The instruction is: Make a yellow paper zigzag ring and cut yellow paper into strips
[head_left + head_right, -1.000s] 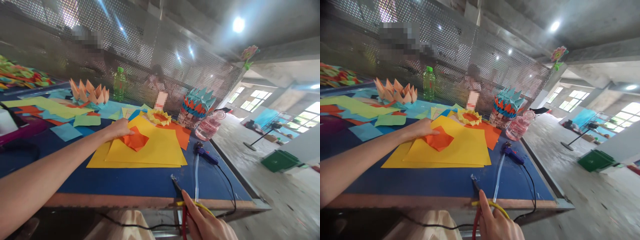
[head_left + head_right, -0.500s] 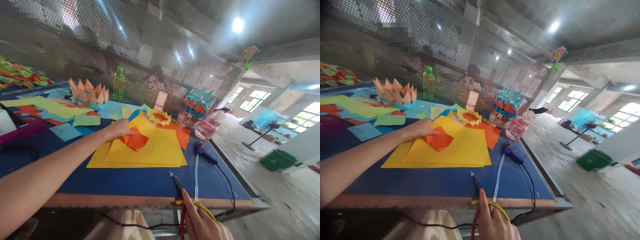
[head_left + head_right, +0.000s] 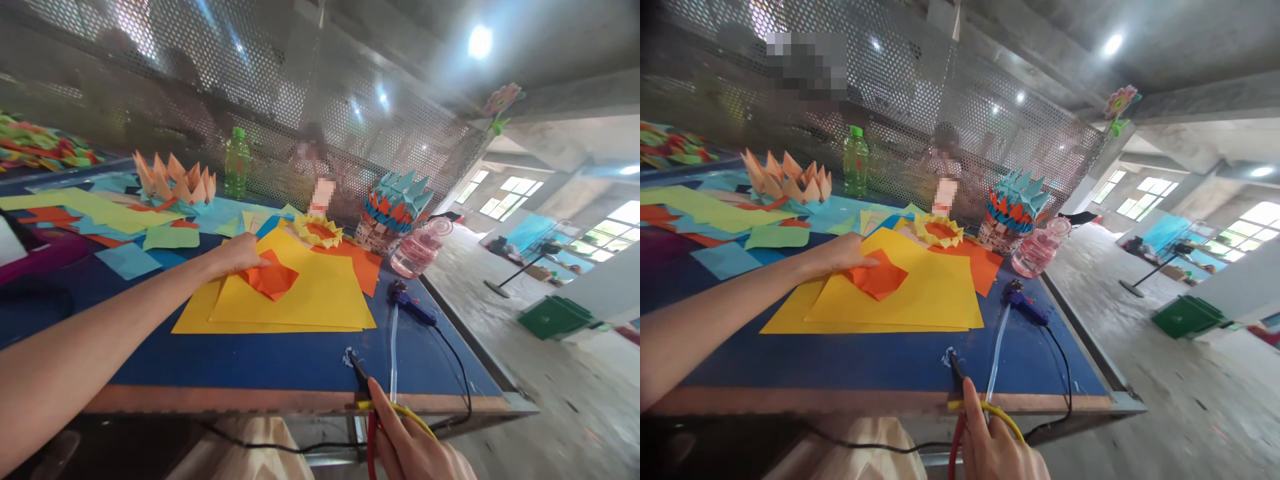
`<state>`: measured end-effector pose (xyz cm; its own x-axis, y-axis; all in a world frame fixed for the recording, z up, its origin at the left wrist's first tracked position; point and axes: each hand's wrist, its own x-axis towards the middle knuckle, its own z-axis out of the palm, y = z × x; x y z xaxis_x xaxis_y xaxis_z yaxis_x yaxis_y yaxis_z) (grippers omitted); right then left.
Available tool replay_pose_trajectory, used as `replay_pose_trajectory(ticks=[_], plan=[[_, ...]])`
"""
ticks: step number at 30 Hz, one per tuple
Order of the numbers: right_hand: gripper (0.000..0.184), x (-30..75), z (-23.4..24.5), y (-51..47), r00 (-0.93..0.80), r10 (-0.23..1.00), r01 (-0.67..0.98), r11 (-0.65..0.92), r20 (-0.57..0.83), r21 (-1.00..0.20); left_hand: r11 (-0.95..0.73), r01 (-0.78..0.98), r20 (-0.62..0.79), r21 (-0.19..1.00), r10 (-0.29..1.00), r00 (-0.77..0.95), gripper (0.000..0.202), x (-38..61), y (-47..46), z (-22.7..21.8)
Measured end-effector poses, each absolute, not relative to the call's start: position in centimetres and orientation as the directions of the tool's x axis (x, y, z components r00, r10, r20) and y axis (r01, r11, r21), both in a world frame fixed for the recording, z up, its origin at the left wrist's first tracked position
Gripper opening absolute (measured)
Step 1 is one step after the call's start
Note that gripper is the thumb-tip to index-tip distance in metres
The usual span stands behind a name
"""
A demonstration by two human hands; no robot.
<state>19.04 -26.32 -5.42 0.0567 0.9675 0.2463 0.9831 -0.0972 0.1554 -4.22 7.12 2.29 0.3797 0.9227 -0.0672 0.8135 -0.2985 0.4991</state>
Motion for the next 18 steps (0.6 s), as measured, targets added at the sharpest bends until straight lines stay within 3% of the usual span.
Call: replay_pose_trajectory(ticks=[7, 18], plan=[[0.061, 19.29, -5.2, -26.24, 0.063, 0.977, 0.979, -0.101, 0.204, 0.179, -0.318, 0.788, -0.044, 0.527, 0.916, 0.399, 0.038, -4.34, 7.35, 1.99], [0.066, 19.63, -5.13, -25.85, 0.038, 0.969, 0.994, -0.062, 0.245, 0.091, -0.305, 0.816, -0.084, 0.491, 0.916, 0.393, 0.036, -4.35, 7.5, 1.81]])
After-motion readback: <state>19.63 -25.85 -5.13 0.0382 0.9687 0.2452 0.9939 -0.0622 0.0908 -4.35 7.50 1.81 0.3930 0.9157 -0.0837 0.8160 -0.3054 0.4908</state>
